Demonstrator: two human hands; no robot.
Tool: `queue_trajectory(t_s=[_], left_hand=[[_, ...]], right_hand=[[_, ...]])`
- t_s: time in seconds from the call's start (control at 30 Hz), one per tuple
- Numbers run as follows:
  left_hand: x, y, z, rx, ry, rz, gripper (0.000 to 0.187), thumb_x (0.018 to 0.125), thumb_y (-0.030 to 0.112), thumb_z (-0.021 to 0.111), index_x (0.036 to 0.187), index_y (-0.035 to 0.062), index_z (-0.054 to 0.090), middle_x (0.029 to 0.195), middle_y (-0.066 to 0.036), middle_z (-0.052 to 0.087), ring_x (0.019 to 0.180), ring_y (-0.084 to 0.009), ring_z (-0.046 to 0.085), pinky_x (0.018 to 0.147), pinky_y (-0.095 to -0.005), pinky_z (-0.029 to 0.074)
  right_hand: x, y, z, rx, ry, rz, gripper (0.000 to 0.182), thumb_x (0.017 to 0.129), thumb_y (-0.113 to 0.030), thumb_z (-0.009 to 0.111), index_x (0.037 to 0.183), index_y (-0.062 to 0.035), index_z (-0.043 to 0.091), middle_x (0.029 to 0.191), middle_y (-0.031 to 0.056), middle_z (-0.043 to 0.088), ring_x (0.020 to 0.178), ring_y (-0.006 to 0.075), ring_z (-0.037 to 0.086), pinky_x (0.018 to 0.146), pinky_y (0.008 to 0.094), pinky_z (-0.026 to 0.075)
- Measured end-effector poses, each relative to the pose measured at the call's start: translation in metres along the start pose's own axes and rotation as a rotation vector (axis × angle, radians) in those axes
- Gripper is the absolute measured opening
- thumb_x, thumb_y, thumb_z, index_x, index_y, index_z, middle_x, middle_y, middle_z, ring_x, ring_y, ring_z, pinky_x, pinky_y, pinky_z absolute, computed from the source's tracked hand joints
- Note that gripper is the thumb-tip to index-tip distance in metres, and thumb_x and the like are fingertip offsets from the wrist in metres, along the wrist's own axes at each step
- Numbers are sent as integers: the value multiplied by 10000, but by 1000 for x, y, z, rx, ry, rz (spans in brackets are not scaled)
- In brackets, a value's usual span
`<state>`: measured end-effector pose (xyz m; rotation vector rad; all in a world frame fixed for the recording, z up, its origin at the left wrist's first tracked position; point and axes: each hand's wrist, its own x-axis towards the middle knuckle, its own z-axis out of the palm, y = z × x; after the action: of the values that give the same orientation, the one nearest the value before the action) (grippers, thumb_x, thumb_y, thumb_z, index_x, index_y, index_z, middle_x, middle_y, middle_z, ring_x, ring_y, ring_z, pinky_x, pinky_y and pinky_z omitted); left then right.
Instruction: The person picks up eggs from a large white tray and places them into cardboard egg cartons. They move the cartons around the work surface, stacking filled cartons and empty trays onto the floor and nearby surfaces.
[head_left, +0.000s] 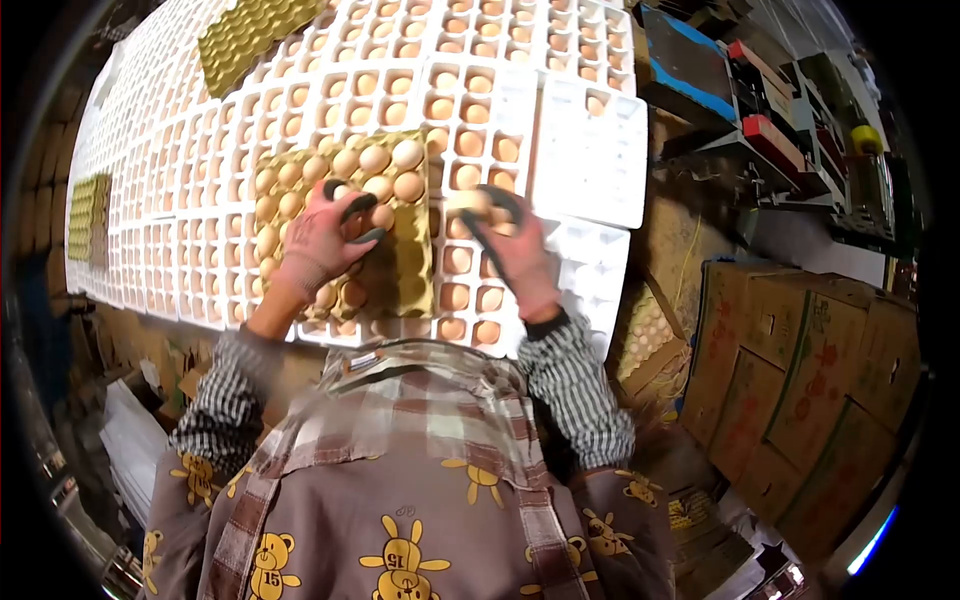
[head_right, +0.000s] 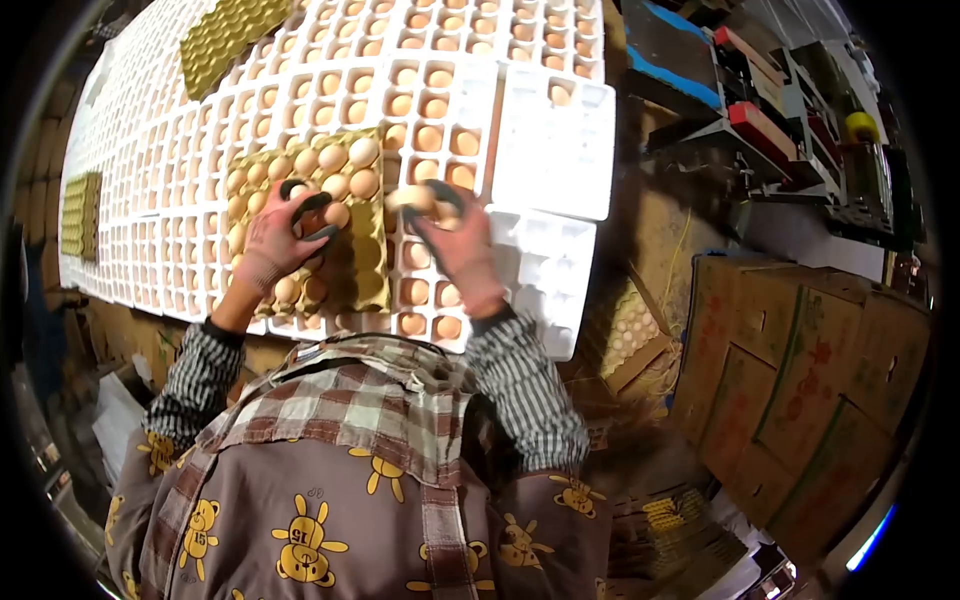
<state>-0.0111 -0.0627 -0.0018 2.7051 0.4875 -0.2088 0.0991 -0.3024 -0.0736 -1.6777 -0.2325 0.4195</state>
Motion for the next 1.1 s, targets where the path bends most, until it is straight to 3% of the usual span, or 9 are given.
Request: queue_trajectory(t_s=[0.1, 0.33, 0.47, 0.6, 0.67, 0.8, 0.93, 1.0, 1.1], left_hand=[[15, 24, 16, -249, 49, 155, 490, 699, 298, 822, 1148, 170, 674, 1164, -158, 570, 1052, -319, 600, 929, -405, 496], [113, 172, 73, -346, -18, 276, 500, 716, 394, 781, 1168, 220, 654, 1182, -165, 557, 1005, -290, 638, 843, -388, 531], [155, 218, 103, -10, -63, 363, 446, 766, 315, 757, 1190, 241, 638, 1222, -146, 531, 977, -318, 644, 786, -400, 547], [162, 183, 130, 29, 149, 493, 417, 810, 280, 683, 1222, 255, 626, 1198, -104, 587, 981, -298, 644, 775, -404, 543], [167, 178, 123, 43, -80, 323, 383, 818, 233, 670, 1195, 188, 626, 1150, -54, 621, 972, -274, 636, 775, -397, 539], [200, 180, 128, -223, 309, 506, 536, 801, 227, 686, 1306, 113, 546, 1348, -151, 516, 1192, -384, 501, 1018, -447, 406], [199, 172, 155, 164, 152, 459, 658, 782, 318, 695, 1369, 115, 478, 1434, -170, 424, 1339, -383, 357, 1122, -515, 259], [173, 172, 127, 26, 254, 483, 584, 768, 280, 710, 1297, 99, 543, 1329, -160, 528, 1258, -349, 470, 1072, -468, 356], [91, 117, 72, -216, -62, 500, 470, 714, 212, 760, 1148, 87, 627, 1094, -109, 650, 1043, -306, 611, 914, -405, 483]], right_hand=[[9, 21, -66, -600, 370, -127, 571, 674, -167, 844, 1201, -124, 628, 1227, 131, 562, 1059, 317, 604, 908, 399, 512], [41, 34, -138, -750, -12, 163, 557, 805, -272, 721, 1323, -159, 549, 1269, 134, 552, 1055, 307, 619, 886, 402, 505], [49, 35, -153, -988, 551, 5, 509, 783, -190, 728, 1264, -102, 584, 1302, 154, 526, 1193, 351, 530, 977, 413, 446], [45, 89, -156, -456, 343, -13, 426, 799, -41, 660, 1219, -95, 621, 1461, 179, 418, 1320, 356, 428, 1062, 418, 394], [40, 91, -149, -592, 300, 82, 444, 786, -69, 679, 1224, -100, 611, 1463, 185, 408, 1298, 373, 442, 1063, 429, 391], [49, 78, -138, -868, 355, 79, 498, 757, -155, 709, 1239, -131, 584, 1478, 185, 367, 1285, 378, 453, 1049, 467, 387], [46, 92, -143, -963, 375, 71, 561, 718, -169, 718, 1263, -155, 586, 1477, 168, 366, 1290, 358, 453, 1033, 457, 385], [43, 96, -143, -917, 474, 32, 598, 723, -105, 714, 1304, -113, 573, 1451, 189, 386, 1316, 369, 417, 1058, 458, 368], [45, 25, -109, -573, 406, -207, 552, 781, 32, 674, 1314, -8, 535, 1416, 185, 421, 1316, 335, 420, 1091, 430, 362]])
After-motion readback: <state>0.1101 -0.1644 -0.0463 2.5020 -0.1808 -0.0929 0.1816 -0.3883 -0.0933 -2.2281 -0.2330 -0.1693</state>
